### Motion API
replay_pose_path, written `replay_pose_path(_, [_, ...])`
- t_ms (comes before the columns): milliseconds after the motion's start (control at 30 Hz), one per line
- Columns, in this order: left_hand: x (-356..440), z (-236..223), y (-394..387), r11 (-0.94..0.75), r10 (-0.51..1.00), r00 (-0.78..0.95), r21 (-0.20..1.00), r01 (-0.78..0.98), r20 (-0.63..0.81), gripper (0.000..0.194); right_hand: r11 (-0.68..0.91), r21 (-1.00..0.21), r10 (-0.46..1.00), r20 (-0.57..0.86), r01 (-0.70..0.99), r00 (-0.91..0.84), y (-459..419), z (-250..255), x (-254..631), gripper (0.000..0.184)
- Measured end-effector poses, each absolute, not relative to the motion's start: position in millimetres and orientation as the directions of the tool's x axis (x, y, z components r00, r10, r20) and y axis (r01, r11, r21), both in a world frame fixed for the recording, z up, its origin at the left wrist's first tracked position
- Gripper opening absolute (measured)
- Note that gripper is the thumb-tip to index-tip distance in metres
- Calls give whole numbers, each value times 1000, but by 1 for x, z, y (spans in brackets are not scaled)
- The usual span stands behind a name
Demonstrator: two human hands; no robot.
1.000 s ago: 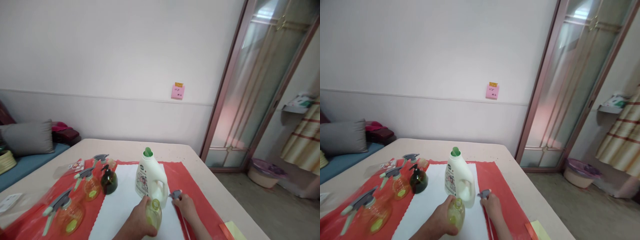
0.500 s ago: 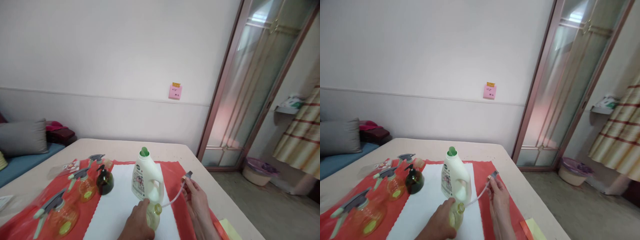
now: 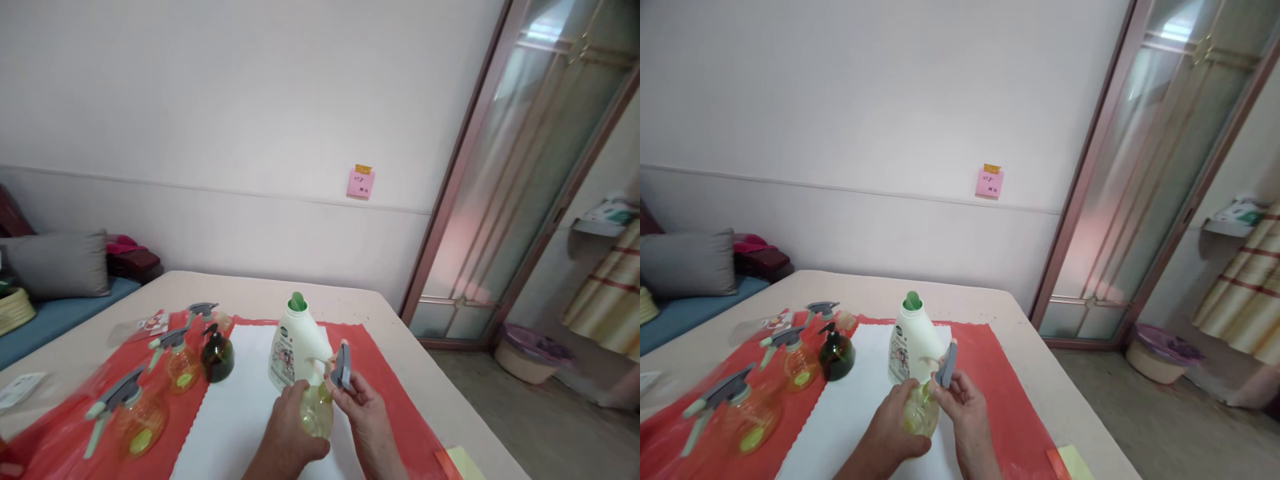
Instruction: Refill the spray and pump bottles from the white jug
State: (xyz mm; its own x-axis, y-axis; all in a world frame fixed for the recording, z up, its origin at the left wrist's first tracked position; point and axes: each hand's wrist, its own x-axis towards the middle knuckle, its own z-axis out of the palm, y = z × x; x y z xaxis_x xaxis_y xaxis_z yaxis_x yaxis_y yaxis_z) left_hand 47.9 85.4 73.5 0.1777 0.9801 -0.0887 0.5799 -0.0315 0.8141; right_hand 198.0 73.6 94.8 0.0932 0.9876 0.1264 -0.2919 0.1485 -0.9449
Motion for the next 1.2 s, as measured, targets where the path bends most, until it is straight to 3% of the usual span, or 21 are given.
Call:
replay_pose_path(233, [42, 76, 82, 5, 980, 153, 793, 609, -124, 69, 128, -945, 992, 126, -300, 27, 75, 87, 195, 38])
replay_pose_path(567, [46, 78, 79, 47, 966, 185, 831, 554, -179, 72, 171, -871, 977, 91, -460, 192, 76, 83, 192, 41])
replay_pose_path(700, [41, 81, 79, 81, 965, 184, 877, 474, -188, 71, 126, -894, 991, 91, -429, 101, 78, 78, 193, 42])
replay_pose_path(867, [39, 79, 79, 53, 973, 167, 859, 509, -159, 66, 77, -923, 996, 89, -378, -15, 79, 80, 194, 37])
replay_pose_path(1200, [42, 74, 81, -3, 980, 167, 831, 556, -108, 62, 90, -926, 994, 108, -367, -30, 82, 78, 200, 44])
